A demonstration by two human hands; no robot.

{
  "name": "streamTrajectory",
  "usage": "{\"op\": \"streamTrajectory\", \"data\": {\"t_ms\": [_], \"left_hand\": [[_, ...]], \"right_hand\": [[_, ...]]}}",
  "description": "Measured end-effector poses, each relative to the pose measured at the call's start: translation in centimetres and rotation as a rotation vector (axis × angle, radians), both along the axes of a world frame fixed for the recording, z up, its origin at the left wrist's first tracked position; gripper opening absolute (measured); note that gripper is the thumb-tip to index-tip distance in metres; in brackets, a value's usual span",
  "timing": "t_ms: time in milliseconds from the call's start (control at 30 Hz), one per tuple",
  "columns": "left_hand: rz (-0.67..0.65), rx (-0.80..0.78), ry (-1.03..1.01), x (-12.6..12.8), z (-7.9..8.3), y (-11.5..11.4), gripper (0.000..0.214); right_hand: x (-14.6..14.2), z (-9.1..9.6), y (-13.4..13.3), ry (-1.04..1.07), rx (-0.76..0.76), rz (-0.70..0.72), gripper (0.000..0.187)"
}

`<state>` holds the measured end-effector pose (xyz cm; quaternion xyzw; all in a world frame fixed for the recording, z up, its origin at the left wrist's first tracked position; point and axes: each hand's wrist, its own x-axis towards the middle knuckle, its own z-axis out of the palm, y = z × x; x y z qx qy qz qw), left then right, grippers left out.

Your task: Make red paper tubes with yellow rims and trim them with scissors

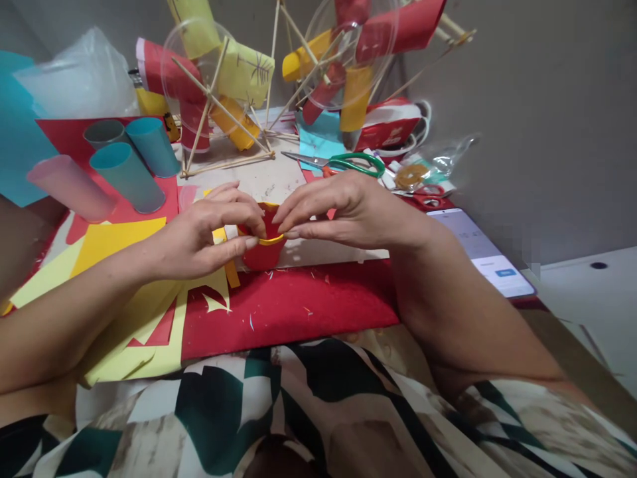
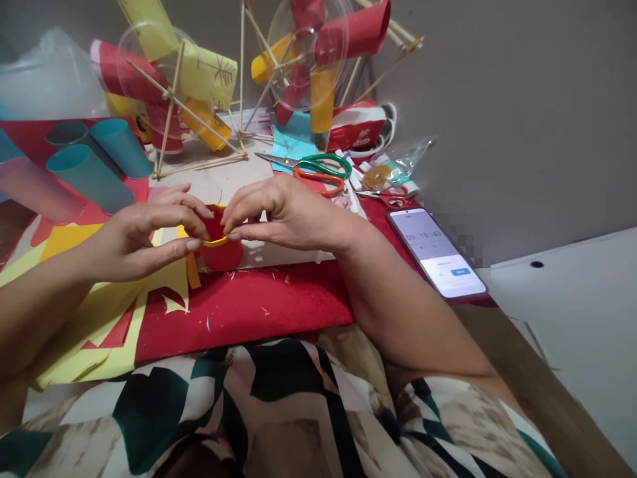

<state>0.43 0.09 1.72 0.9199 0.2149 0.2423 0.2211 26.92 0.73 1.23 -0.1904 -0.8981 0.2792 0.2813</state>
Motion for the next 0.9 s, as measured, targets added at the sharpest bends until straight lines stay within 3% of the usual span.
{"op": "streamTrajectory", "data": {"t_ms": [100,267,433,567,733,900], "left_hand": [[0.038,0.102,0.018,0.4,-0.4,-0.5,0.012],[0.086,0.126,-0.002,0.9,-1.3,-0.5,0.010],[0.074,0.186,0.008,0.9,-1.1,-0.7,0.011],[0.102,0.067,-0.070,0.6,-0.1,-0.9,0.018],[-0.003,-0.177,-0.071,0.4,0.8,-0.7,0.027],[0.018,-0.209,-0.062,0.9,0.9,-1.1,0.031]], "right_hand": [[0.0,0.1,-0.3,-0.017,0.039,0.014,0.013],[0.0,0.0,-0.5,-0.070,0.084,0.011,0.015],[-0.2,-0.1,-0.6,-0.064,0.108,0.002,0.013],[-0.1,0.3,-0.8,0.013,0.097,-0.013,0.016],[-0.2,0.7,-1.3,-0.004,-0.068,0.037,0.017],[-0.8,0.4,-1.7,-0.017,-0.229,0.069,0.019]]}}
